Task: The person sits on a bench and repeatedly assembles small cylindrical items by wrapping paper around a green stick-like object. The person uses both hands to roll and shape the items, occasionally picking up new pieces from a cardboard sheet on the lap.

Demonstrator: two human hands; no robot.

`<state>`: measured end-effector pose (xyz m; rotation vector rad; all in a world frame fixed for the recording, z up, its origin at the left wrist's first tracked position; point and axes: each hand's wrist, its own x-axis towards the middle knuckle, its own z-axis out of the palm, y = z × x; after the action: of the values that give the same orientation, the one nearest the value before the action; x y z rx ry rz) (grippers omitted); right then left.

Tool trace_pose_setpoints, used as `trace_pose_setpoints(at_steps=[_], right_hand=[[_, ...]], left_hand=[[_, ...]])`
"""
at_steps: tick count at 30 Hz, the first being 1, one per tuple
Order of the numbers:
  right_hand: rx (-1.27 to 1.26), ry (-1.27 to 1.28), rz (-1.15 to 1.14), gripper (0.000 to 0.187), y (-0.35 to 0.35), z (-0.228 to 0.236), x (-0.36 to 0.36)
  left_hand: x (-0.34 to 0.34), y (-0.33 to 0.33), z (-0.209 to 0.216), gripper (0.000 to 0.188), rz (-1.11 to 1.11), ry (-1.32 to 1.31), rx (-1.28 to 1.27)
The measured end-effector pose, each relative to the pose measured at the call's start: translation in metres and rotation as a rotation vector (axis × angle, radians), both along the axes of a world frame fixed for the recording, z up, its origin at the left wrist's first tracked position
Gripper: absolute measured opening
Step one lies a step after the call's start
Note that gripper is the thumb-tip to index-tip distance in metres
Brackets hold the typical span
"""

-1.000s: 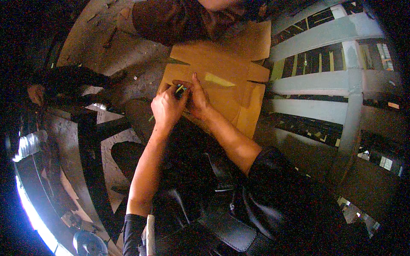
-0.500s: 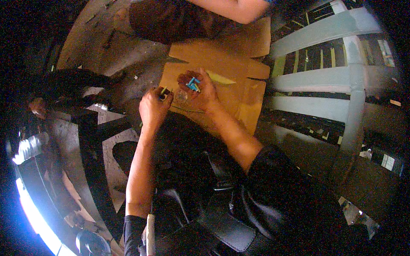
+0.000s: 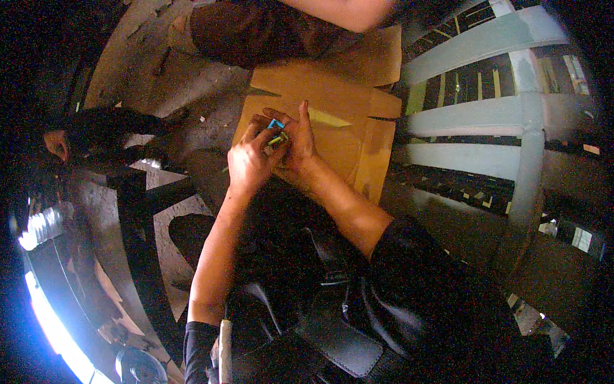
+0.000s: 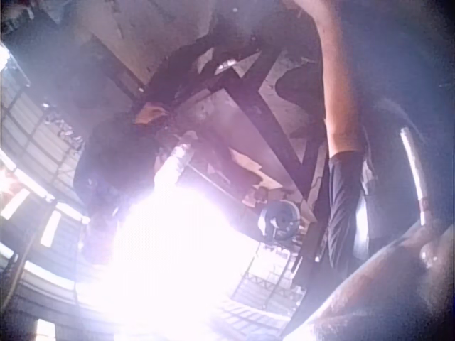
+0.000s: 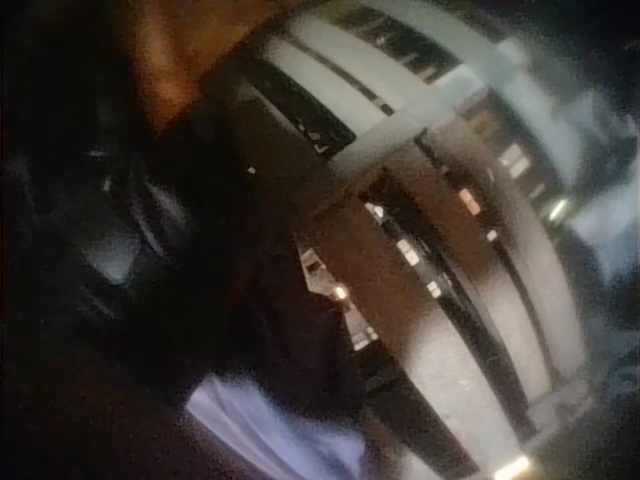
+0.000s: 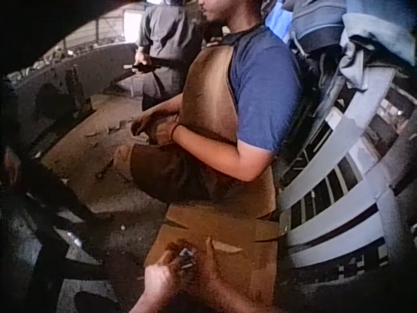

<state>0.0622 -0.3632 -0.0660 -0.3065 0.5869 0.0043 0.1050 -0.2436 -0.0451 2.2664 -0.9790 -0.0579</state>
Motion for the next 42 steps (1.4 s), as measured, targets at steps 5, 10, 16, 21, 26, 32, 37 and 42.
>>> trace_pose_setpoints(at_steps=[5, 10, 16, 21, 26, 32, 37, 42], right_hand=[[-0.03, -0.093, 0.022, 0.105, 0.002, 0.003, -0.004], [-0.025, -0.176, 0.048, 0.105, 0.001, -0.002, -0.007], [-0.095, -0.055, 0.026, 0.093, 0.002, -0.018, -0.005], [-0.178, 0.106, -0.017, 0.073, -0.004, -0.047, -0.003], [-0.162, 0.032, -0.137, 0.065, -0.036, -0.073, -0.011], [-0.557, 0.1, -0.089, 0.062, -0.033, -0.112, -0.036], [-0.869, 0.228, 0.008, 0.057, -0.021, -0.12, -0.052], [-1.227, 0.057, 0.014, 0.053, -0.017, -0.122, -0.056]], left_hand=[[-0.001, -0.003, 0.001, 0.031, -0.012, -0.007, 0.086], [0.001, -0.002, 0.005, 0.028, -0.016, -0.021, 0.12], [0.001, 0.0, 0.013, 0.024, 0.004, -0.036, 0.024], [0.014, 0.002, 0.017, 0.017, 0.192, 0.054, -0.228], [0.026, 0.023, -0.007, 0.032, 0.19, 0.172, 0.114], [0.019, 0.027, -0.027, 0.03, 0.113, 0.159, 0.278], [0.018, 0.03, -0.034, 0.025, 0.059, 0.16, 0.329], [0.017, 0.029, -0.034, 0.022, 0.061, 0.187, 0.321]])
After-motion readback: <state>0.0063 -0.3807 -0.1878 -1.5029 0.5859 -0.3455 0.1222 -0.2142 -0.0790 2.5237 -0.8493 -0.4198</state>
